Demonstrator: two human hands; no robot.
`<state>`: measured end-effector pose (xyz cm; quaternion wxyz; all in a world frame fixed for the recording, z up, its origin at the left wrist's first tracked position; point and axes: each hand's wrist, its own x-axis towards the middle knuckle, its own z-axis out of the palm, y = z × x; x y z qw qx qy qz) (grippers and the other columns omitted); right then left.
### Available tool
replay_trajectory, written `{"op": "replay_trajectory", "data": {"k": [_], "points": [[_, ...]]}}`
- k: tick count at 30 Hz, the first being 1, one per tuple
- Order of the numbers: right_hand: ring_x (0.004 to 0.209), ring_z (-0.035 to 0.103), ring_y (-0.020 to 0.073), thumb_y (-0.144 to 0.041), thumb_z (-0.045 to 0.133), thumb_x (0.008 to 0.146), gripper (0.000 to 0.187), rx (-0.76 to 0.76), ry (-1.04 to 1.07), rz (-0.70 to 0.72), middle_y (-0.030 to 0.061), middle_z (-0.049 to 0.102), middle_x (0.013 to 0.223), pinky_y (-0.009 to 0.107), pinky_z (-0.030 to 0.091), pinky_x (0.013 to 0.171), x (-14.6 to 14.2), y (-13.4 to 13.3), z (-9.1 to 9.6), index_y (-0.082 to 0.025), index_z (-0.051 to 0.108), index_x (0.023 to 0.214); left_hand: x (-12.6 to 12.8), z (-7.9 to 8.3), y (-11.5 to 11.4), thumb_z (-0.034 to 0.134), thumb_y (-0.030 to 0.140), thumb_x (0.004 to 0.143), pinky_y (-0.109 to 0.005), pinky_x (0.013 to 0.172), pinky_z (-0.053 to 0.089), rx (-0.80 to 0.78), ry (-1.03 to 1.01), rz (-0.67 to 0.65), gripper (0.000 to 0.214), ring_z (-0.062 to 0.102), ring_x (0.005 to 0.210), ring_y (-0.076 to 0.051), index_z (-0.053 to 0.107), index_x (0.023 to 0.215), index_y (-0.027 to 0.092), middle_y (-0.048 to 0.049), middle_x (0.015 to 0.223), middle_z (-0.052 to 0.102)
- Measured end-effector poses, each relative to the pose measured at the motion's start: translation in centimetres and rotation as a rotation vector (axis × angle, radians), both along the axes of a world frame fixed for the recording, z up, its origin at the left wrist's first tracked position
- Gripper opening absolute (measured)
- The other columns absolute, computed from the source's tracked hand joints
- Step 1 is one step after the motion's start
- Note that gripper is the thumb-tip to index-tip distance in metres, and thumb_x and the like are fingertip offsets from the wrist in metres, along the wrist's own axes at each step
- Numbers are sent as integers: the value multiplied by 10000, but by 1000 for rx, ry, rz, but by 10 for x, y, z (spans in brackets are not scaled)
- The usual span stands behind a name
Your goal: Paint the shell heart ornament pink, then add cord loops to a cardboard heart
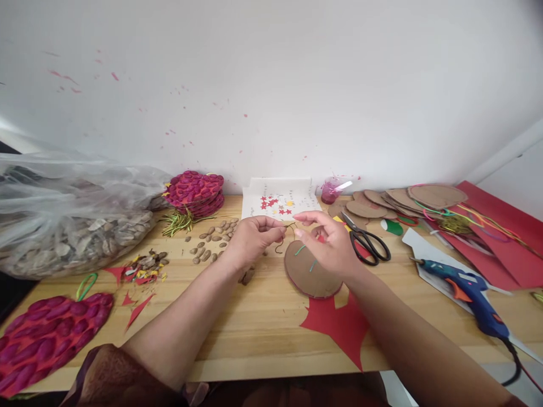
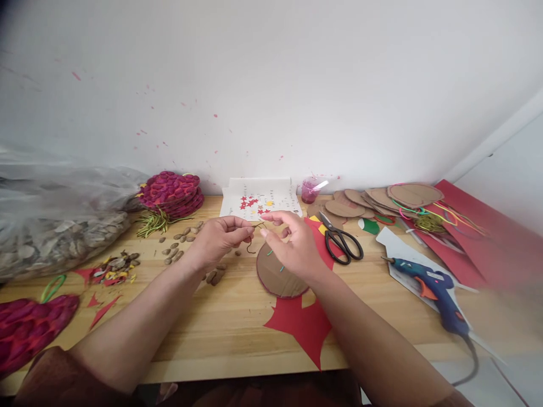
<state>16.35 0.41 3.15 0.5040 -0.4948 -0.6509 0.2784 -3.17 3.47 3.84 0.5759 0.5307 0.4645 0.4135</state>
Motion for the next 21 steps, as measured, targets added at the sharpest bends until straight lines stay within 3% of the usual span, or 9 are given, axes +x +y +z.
{"op": "replay_trajectory", "data": {"k": [3,5,8,16,21], "points": [[1076,677,230,-262,740,868,291,180,-175,59,42,776,1165,382,521,879,0,0,-1,-288,751,1158,0,2,-2,873,366,626,-251,571,383,-27,-2,-51,257,557,601,-121,746,740,172,-21,678,707],[1007,692,221,-230,728,892,266,244,-228,97,29,800,1066,406,512,926,1,1,-1,-299,765,1146,0,2,-2,866,378,638,-253,557,370,-52,3,-101,252,544,588,-121,756,736,174,-23,666,701],[889,692,217,-231,723,908,211,268,-244,127,22,805,945,409,522,877,2,1,-1,-314,790,1090,-1,4,-3,865,383,634,-257,548,364,-90,-18,-137,245,533,572,-119,757,714,177,-28,648,696],[830,693,210,-263,699,925,121,215,-248,92,24,792,909,382,522,790,4,0,1,-301,791,995,-1,9,-4,904,405,581,-250,525,377,-156,-67,-159,281,517,561,-115,764,667,177,-45,645,687],[775,650,188,-222,661,943,103,264,-298,101,7,754,812,357,478,761,6,1,5,-268,752,924,-2,9,-4,938,486,571,-244,550,416,-186,-88,-211,372,596,644,-141,771,691,176,-67,714,715]]}}
